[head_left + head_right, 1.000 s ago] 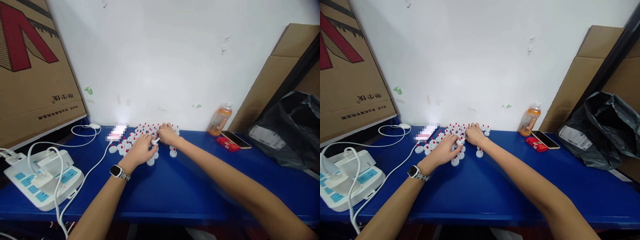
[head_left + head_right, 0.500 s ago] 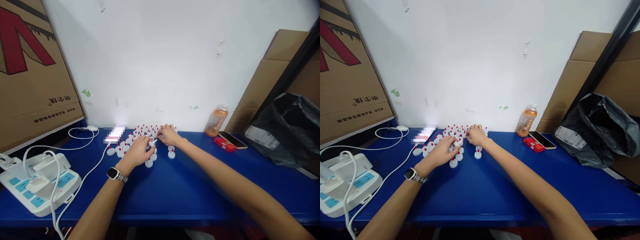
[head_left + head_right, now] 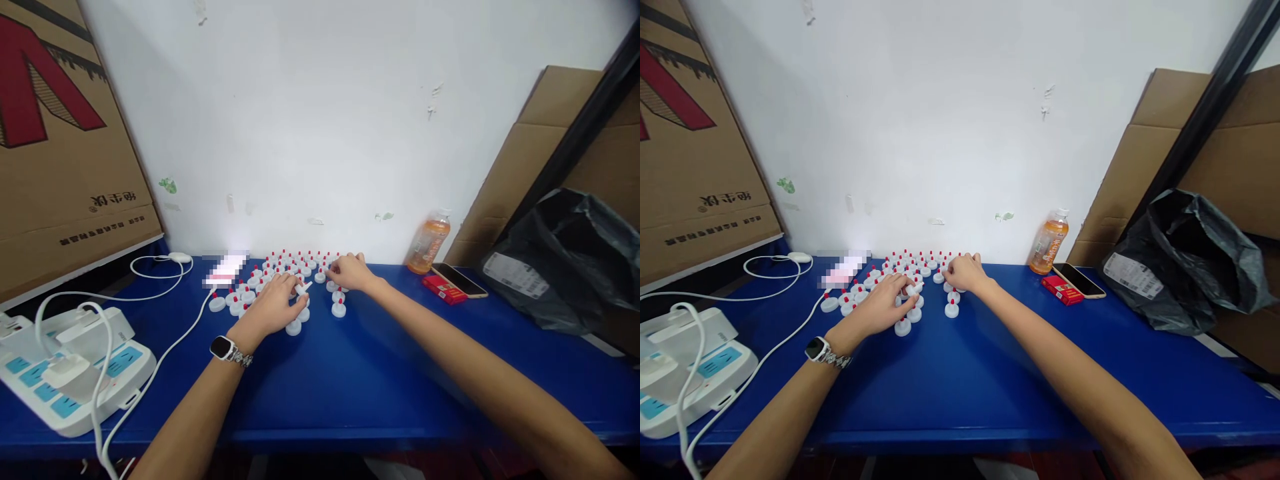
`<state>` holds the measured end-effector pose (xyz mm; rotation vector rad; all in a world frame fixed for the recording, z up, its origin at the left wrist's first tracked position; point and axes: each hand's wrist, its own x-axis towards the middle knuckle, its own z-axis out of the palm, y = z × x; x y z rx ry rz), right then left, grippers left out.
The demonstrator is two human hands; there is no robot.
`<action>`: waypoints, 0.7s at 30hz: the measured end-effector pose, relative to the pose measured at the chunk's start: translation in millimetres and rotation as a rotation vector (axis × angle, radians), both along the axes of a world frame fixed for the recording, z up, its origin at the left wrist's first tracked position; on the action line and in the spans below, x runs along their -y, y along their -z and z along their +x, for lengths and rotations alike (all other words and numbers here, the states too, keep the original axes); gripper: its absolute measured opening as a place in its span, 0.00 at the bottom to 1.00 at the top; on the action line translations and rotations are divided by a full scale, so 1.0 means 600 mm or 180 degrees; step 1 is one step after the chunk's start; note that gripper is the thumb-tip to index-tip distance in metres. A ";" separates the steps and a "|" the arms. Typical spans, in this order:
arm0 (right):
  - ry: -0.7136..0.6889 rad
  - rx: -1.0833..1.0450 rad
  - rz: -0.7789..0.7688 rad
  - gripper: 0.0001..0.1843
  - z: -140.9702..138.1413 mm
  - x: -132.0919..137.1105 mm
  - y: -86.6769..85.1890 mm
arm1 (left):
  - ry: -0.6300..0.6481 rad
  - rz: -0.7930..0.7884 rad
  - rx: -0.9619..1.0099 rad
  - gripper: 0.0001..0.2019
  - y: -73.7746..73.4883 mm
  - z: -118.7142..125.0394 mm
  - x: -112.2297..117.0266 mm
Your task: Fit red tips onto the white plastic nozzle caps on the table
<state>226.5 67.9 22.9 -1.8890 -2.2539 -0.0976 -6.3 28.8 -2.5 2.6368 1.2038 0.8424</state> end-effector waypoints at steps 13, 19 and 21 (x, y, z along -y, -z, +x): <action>0.0322 -0.0099 -0.0500 0.09 -0.041 -0.035 0.013 | 0.0022 -0.0043 0.0024 0.12 0.000 0.003 -0.001; 0.0081 -0.0222 -0.0287 0.05 -0.032 -0.023 0.008 | 0.0053 0.0029 0.0024 0.11 -0.001 0.004 0.000; -0.0003 -0.0620 -0.0095 0.07 -0.025 -0.015 0.004 | 0.0037 0.0033 -0.0001 0.11 -0.002 0.004 0.000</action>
